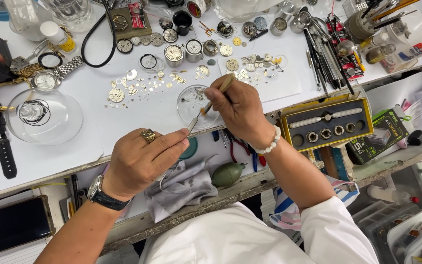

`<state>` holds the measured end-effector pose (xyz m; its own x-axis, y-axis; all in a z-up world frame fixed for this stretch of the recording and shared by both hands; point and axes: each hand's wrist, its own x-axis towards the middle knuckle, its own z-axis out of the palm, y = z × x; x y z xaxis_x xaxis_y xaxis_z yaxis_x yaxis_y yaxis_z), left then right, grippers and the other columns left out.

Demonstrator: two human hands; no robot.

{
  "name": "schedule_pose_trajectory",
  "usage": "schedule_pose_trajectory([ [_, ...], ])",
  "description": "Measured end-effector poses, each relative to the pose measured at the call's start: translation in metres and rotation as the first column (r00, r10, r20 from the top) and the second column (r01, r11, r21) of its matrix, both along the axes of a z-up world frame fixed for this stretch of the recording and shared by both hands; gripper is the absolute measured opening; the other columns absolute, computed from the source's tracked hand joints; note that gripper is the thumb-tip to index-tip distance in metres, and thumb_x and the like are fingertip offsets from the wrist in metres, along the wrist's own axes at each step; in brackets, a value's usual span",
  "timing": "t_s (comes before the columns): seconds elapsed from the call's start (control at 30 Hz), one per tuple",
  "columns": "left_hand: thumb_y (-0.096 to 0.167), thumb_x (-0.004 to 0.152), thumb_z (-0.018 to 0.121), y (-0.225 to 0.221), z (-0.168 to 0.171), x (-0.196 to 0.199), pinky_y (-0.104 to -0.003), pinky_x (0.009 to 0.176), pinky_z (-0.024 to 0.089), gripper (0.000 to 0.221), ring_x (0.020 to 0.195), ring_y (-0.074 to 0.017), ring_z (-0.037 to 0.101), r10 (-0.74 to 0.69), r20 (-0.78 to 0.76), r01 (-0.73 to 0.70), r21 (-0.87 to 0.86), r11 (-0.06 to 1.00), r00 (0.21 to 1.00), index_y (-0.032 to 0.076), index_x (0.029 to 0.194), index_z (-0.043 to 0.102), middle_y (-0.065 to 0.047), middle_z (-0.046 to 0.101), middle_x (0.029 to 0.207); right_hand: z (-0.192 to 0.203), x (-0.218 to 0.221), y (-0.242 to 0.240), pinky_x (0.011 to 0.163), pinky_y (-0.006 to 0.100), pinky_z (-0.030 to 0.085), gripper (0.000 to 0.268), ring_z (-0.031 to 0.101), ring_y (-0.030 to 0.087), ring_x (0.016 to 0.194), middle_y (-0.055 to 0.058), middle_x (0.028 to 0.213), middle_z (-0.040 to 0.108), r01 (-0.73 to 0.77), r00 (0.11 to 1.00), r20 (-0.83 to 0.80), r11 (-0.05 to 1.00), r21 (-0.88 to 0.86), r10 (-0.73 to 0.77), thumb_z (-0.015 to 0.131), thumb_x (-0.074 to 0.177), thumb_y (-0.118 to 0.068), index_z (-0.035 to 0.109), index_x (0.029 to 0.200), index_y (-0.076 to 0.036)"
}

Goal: Cleaning and inspecting small watch components using tweezers and a fine brush on a repair bench.

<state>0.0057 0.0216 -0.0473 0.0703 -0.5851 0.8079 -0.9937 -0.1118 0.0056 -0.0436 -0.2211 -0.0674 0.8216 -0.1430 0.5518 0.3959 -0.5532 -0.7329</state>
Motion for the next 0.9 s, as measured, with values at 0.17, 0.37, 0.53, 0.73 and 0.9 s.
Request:
schedule_pose_trajectory([
  [0.17, 0.003, 0.098, 0.069, -0.003, 0.003, -0.001, -0.025, 0.054, 0.048, 0.014, 0.057, -0.0151, 0.059, -0.002, 0.007, 0.002, -0.007, 1.000, 1.000, 0.013, 0.090, 0.072, -0.002, 0.079, 0.098, 0.002, 0.001, -0.002, 0.063, 0.039, 0.054, 0.024, 0.060, 0.028, 0.058, 0.010, 0.064, 0.061, 0.000, 1.000, 0.002, 0.999, -0.035, 0.000, 0.058, 0.110, -0.021, 0.068, 0.094, -0.005],
  [0.37, 0.002, 0.098, 0.069, -0.003, 0.007, -0.003, -0.025, 0.053, 0.047, 0.015, 0.055, -0.0141, 0.058, 0.017, 0.011, -0.017, 0.009, 1.000, 1.000, 0.014, 0.088, 0.071, 0.000, 0.079, 0.096, 0.000, 0.001, -0.003, 0.065, 0.039, 0.054, 0.026, 0.059, 0.027, 0.060, 0.010, 0.065, 0.062, -0.010, 1.000, -0.019, 1.000, -0.005, 0.010, 0.055, 0.111, -0.021, 0.069, 0.095, -0.005],
  [0.53, 0.002, 0.098, 0.068, -0.006, 0.009, -0.002, -0.024, 0.053, 0.047, 0.016, 0.054, -0.0134, 0.056, 0.020, 0.025, -0.020, 0.015, 1.000, 0.999, 0.014, 0.088, 0.071, 0.000, 0.078, 0.095, 0.003, -0.001, -0.005, 0.063, 0.038, 0.053, 0.024, 0.060, 0.027, 0.059, 0.010, 0.066, 0.062, 0.023, 0.999, 0.033, 1.000, -0.009, -0.023, 0.057, 0.110, -0.019, 0.067, 0.093, -0.006],
  [0.73, 0.006, 0.096, 0.073, -0.011, 0.019, -0.005, -0.025, 0.056, 0.052, 0.012, 0.064, -0.0168, 0.068, 0.046, -0.316, -0.055, -0.019, 0.998, 0.948, 0.015, 0.092, 0.079, 0.002, 0.079, 0.090, -0.004, -0.010, -0.009, 0.065, 0.033, 0.051, 0.023, 0.060, 0.019, 0.062, 0.007, 0.064, 0.061, 0.050, 0.998, 0.016, 0.989, 0.136, -0.053, 0.057, 0.110, -0.021, 0.068, 0.095, -0.006],
  [0.9, 0.015, 0.085, 0.084, -0.019, 0.025, 0.016, -0.030, 0.055, 0.053, 0.013, 0.061, -0.0167, 0.065, 0.276, -0.911, -0.259, 0.199, 0.945, 0.307, 0.009, 0.090, 0.075, -0.009, 0.073, 0.075, -0.022, -0.012, -0.014, 0.061, 0.030, 0.050, 0.023, 0.058, 0.018, 0.058, 0.007, 0.065, 0.064, 0.018, 0.988, 0.151, 0.997, 0.074, -0.029, 0.057, 0.110, -0.019, 0.067, 0.095, -0.005],
])
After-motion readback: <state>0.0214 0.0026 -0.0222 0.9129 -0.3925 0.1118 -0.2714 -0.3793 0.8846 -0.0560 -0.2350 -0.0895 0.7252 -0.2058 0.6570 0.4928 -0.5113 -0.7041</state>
